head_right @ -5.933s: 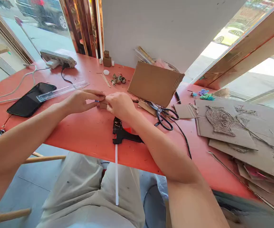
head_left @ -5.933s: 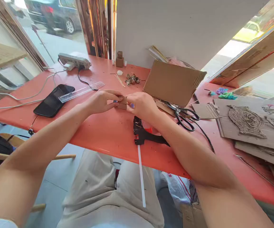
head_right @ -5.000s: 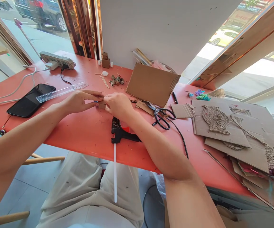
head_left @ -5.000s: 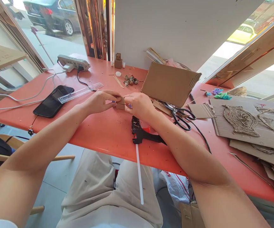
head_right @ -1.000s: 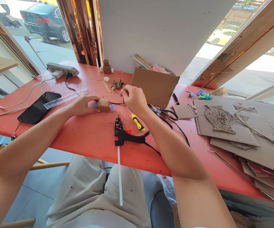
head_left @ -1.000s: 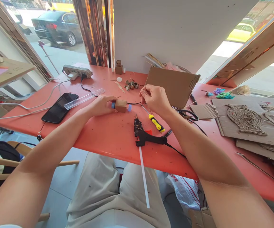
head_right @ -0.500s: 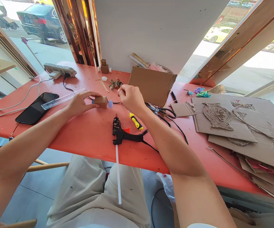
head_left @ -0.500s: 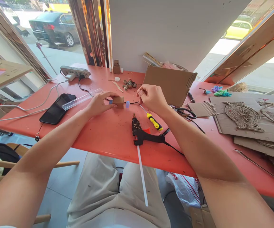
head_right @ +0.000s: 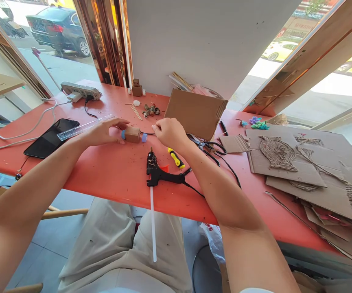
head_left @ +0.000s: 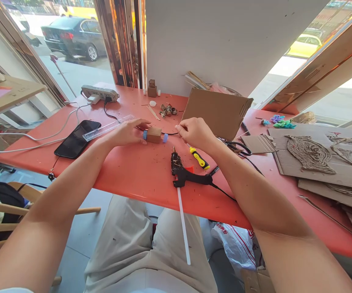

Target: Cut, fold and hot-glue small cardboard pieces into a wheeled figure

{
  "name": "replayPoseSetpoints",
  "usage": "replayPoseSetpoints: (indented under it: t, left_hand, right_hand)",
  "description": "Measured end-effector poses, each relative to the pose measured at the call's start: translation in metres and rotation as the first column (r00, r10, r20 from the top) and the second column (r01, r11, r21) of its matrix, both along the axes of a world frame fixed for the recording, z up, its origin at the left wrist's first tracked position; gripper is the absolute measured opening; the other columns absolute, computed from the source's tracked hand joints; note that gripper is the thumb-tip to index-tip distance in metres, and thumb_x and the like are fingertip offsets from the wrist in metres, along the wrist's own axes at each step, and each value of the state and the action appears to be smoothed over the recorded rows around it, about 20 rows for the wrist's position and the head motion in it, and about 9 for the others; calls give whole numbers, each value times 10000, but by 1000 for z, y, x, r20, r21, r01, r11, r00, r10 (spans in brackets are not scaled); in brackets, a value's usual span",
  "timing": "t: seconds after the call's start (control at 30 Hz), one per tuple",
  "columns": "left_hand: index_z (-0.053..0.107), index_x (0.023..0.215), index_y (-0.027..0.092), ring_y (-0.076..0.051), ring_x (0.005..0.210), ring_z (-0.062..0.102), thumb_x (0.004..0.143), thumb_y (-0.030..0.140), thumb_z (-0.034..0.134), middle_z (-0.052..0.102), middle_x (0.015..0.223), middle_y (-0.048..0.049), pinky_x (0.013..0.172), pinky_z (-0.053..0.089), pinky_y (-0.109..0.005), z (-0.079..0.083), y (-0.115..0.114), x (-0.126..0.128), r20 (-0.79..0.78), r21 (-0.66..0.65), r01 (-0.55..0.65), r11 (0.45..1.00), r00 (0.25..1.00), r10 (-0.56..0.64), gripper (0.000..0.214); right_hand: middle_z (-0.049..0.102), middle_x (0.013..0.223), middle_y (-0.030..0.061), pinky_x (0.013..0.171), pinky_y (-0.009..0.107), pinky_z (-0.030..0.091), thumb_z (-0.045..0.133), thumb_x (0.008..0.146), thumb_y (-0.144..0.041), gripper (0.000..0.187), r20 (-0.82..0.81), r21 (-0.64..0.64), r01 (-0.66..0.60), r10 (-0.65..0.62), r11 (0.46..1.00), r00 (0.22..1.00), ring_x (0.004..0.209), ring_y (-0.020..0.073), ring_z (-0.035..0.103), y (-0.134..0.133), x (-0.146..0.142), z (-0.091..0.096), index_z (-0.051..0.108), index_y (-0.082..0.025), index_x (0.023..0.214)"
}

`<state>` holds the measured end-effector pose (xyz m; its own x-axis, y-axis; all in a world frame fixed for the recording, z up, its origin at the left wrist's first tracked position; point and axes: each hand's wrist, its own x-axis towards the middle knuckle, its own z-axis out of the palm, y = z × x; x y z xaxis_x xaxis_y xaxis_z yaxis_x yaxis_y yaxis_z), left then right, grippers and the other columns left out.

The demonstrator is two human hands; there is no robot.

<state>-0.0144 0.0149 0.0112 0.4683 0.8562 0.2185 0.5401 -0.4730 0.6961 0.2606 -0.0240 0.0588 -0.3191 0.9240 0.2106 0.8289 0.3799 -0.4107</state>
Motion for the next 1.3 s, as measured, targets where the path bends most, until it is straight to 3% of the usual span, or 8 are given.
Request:
replayPoseSetpoints:
  t: [0.1, 0.23, 0.53, 0.77, 0.97, 1.17, 1.3]
  left_hand:
    - [797, 1154, 233, -317, 1145, 761, 632, 508, 871, 826, 1214, -96, 1087, 588, -484, 3, 2, -9, 5, -15, -4, 1000, 1000, 5, 595]
    - [805, 1099, 235, -300, 1104, 774, 668, 500, 845, 839, 1152, -91, 1066, 599, -470, 5, 2, -8, 22, -9, 7, 1000, 1000, -7, 507]
    - [783, 1084, 231, -279, 1004, 795, 678, 490, 818, 850, 1053, -82, 1013, 619, -454, 2, 3, -5, 53, -14, 28, 1000, 998, -27, 483]
    - [796, 1050, 241, -288, 1062, 779, 705, 492, 802, 840, 1103, -80, 1038, 609, -456, 4, 2, -7, 20, 0, 12, 1000, 1000, -12, 427]
    - [740, 1276, 226, -330, 1273, 701, 648, 498, 862, 765, 1364, -106, 1149, 537, -480, -3, -2, 5, 26, 56, -22, 998, 999, 20, 696]
    - [777, 1187, 225, -316, 1173, 730, 690, 473, 816, 817, 1236, -70, 1096, 558, -453, -8, -2, 20, -8, 50, -48, 998, 999, 48, 557]
    - [784, 1167, 235, -311, 1153, 729, 698, 486, 818, 823, 1243, -59, 1063, 572, -443, -9, 2, 20, -7, 51, -82, 995, 997, 83, 533]
  right_hand:
    - [677, 580, 24, 619, 288, 388, 591, 943, -220, 334, -4, -71, -79, 79, 994, 997, 571, 155, 556, 0, -1, -3, 685, -200, 623]
    - [798, 762, 53, 678, 278, 434, 612, 937, -175, 254, -5, -73, -88, 88, 993, 996, 679, 171, 645, -1, -5, -5, 814, -188, 784]
    - [857, 894, 72, 739, 283, 489, 656, 934, -164, 234, 28, -82, -90, 92, 993, 995, 791, 208, 734, -1, -10, -9, 884, -205, 909]
    - [864, 902, 69, 770, 314, 546, 641, 908, -167, 252, 0, -30, -127, 127, 991, 992, 815, 231, 763, 3, -5, -12, 887, -220, 915]
    - [855, 889, 75, 780, 320, 542, 686, 852, -114, 193, -38, -8, -58, 58, 998, 998, 804, 223, 757, 1, -5, -8, 859, -200, 846]
    - [834, 839, 58, 765, 310, 532, 709, 790, -89, 152, -89, 5, -50, 50, 999, 995, 771, 210, 739, 0, -6, -5, 804, -195, 735]
    - [824, 824, 47, 751, 303, 524, 713, 821, -143, 126, -111, 35, -51, 54, 998, 992, 763, 198, 721, 2, -5, -7, 809, -203, 767]
